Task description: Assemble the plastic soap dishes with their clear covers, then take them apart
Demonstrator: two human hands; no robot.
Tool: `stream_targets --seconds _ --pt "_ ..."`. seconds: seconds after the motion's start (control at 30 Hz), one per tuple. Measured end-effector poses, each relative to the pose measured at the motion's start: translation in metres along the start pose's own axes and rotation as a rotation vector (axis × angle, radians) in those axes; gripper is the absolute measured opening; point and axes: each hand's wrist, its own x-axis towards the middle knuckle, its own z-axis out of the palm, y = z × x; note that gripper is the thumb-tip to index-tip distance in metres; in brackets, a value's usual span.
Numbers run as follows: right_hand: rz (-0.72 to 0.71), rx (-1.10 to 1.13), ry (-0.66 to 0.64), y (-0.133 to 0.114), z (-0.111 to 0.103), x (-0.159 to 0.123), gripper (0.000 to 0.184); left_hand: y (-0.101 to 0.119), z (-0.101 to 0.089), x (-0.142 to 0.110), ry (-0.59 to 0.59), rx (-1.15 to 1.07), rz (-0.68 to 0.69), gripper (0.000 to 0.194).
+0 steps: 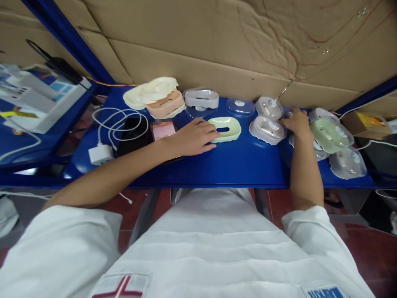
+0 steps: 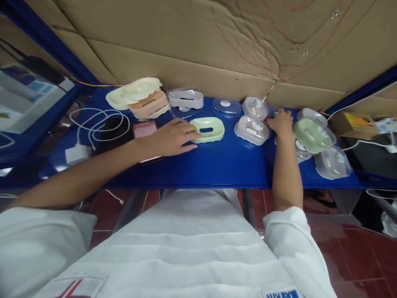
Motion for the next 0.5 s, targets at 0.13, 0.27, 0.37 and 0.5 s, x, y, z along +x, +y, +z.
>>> stream_targets --seconds 0.13,0.27,0.37,0.5 --pt "0.003 -0.016 -0.033 -0.003 -0.002 0.003 0.085 -0.003 0.001 -0.019 0.023 -0.072 -0.035 0.029" --pt "0.007 -0.046 0.008 -0.006 -0.002 0.004 0.057 -0.008 0.004 -0.026 0.06 -0.249 -0.07 0.027" --pt "0.018 -0.061 0.063 -0.008 -0.002 -0.001 0.045 -0.01 0.001 -0.03 0.083 -0.379 -0.078 0.029" --pt "0.047 -0.056 0.172 -0.015 -0.005 -0.008 0.043 -0.018 -0.006 -0.034 0.171 -0.344 -0.174 0.037"
